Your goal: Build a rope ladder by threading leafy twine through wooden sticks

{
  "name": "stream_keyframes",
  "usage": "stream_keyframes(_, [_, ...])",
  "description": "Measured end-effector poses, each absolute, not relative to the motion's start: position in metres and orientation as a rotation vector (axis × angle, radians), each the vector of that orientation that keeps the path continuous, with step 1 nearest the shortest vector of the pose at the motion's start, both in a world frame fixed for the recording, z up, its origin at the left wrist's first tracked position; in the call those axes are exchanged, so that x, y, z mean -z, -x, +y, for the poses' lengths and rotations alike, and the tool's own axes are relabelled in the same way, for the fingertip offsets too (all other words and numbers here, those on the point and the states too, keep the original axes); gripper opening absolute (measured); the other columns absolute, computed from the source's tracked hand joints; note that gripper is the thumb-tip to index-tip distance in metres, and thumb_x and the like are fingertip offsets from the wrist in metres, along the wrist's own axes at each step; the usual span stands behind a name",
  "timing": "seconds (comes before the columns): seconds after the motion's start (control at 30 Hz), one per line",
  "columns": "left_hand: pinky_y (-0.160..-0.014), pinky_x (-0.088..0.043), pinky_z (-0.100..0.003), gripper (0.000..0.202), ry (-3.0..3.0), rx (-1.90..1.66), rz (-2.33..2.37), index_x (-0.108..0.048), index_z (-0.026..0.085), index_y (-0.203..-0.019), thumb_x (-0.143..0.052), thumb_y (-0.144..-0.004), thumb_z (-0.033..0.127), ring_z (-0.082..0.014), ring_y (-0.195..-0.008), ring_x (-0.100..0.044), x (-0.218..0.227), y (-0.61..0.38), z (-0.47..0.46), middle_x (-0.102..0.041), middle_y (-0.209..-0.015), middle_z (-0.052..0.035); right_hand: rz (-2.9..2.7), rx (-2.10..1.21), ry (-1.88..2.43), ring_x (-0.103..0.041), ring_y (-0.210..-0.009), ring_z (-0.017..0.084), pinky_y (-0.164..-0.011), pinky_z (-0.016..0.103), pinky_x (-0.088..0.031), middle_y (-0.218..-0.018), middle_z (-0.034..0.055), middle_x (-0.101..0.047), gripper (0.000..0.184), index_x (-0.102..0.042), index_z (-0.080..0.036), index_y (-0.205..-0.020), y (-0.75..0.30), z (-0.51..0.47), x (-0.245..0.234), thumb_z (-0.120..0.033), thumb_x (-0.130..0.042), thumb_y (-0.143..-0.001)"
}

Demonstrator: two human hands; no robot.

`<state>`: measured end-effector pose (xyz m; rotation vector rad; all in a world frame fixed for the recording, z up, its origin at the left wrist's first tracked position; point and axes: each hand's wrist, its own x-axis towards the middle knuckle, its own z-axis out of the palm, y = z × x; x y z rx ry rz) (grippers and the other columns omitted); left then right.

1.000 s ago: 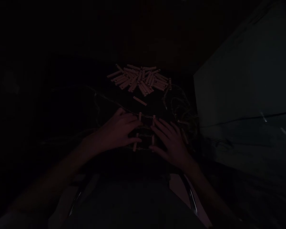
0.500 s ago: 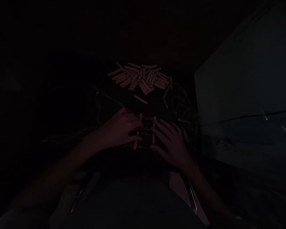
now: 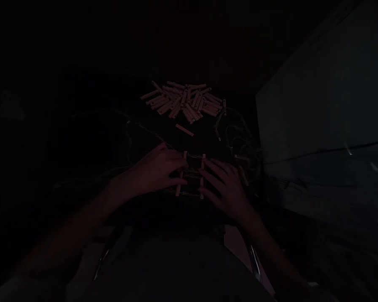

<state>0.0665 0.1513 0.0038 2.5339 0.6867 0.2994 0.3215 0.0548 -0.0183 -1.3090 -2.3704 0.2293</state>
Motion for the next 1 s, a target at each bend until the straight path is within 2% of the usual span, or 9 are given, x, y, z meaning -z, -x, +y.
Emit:
stream_keyframes(0.17, [-0.089,-0.038,-0.034,0.028,-2.527,-0.298,0.697,-0.067,0.021,-0.11,-0.072,-0.092,0.041,-0.02,-0.103,-0.068,-0.005,-0.068,0.151,-0.075,-0.108,-0.0026,-2.363,-0.253,1.317,-0.048,-0.139,0.03,-0.109,0.054,-0.042,-0.152,0.0123,-0.054,0.048,-0.052,-0.023,-0.143,-0.322,0.054,0.02,-0.035,-0.063,-0.098])
stream_keyframes(0.27, [-0.091,-0.039,-0.034,0.029,-2.531,-0.305,0.694,-0.068,0.02,-0.111,-0.071,-0.092,0.042,-0.0203,-0.104,-0.068,-0.004,-0.067,0.152,-0.074,-0.11,-0.0034,-2.328,-0.313,1.315,-0.047,-0.141,0.031,-0.111,0.054,-0.041,-0.152,0.0129,-0.053,0.055,-0.051,-0.022,-0.145,-0.324,0.054,0.019,-0.041,-0.066,-0.095])
stream_keyframes(0.37, [-0.092,-0.04,-0.034,0.03,-2.531,-0.307,0.685,-0.068,0.021,-0.112,-0.072,-0.091,0.043,-0.0207,-0.104,-0.068,-0.002,-0.067,0.152,-0.075,-0.109,-0.0032,-2.306,-0.438,1.3,-0.041,-0.146,0.032,-0.116,0.056,-0.038,-0.155,0.0136,-0.049,0.077,-0.042,-0.022,-0.152,-0.326,0.054,0.014,-0.056,-0.071,-0.088])
stream_keyframes(0.47, [-0.092,-0.04,-0.035,0.03,-2.534,-0.306,0.685,-0.069,0.02,-0.111,-0.07,-0.092,0.044,-0.0208,-0.102,-0.068,-0.002,-0.066,0.152,-0.075,-0.106,-0.0038,-2.365,-0.545,1.273,-0.031,-0.152,0.033,-0.122,0.06,-0.029,-0.162,0.0133,-0.04,0.097,-0.029,-0.023,-0.159,-0.329,0.054,0.01,-0.065,-0.072,-0.083])
stream_keyframes(0.6, [-0.093,-0.041,-0.035,0.03,-2.529,-0.299,0.692,-0.069,0.02,-0.109,-0.07,-0.092,0.044,-0.0203,-0.099,-0.069,-0.002,-0.066,0.152,-0.075,-0.103,-0.0037,-2.451,-0.57,1.268,-0.021,-0.157,0.031,-0.125,0.06,-0.022,-0.167,0.0113,-0.03,0.092,-0.028,-0.024,-0.16,-0.332,0.055,0.009,-0.062,-0.068,-0.087])
stream_keyframes(0.83, [-0.089,-0.04,-0.034,0.028,-2.532,-0.296,0.693,-0.069,0.02,-0.109,-0.072,-0.091,0.041,-0.0198,-0.099,-0.068,-0.002,-0.067,0.151,-0.074,-0.102,-0.0027,-2.48,-0.473,1.309,-0.03,-0.154,0.03,-0.125,0.057,-0.025,-0.163,0.0109,-0.039,0.08,-0.04,-0.023,-0.154,-0.333,0.059,0.014,-0.061,-0.067,-0.089])
stream_keyframes(1.0, [-0.088,-0.04,-0.033,0.03,-2.549,-0.319,0.679,-0.069,0.018,-0.108,-0.071,-0.092,0.043,-0.019,-0.097,-0.068,-0.002,-0.066,0.152,-0.073,-0.099,-0.0027,-2.479,-0.464,1.314,-0.032,-0.153,0.029,-0.125,0.056,-0.025,-0.162,0.0115,-0.04,0.077,-0.041,-0.021,-0.152,-0.332,0.059,0.014,-0.06,-0.066,-0.09])
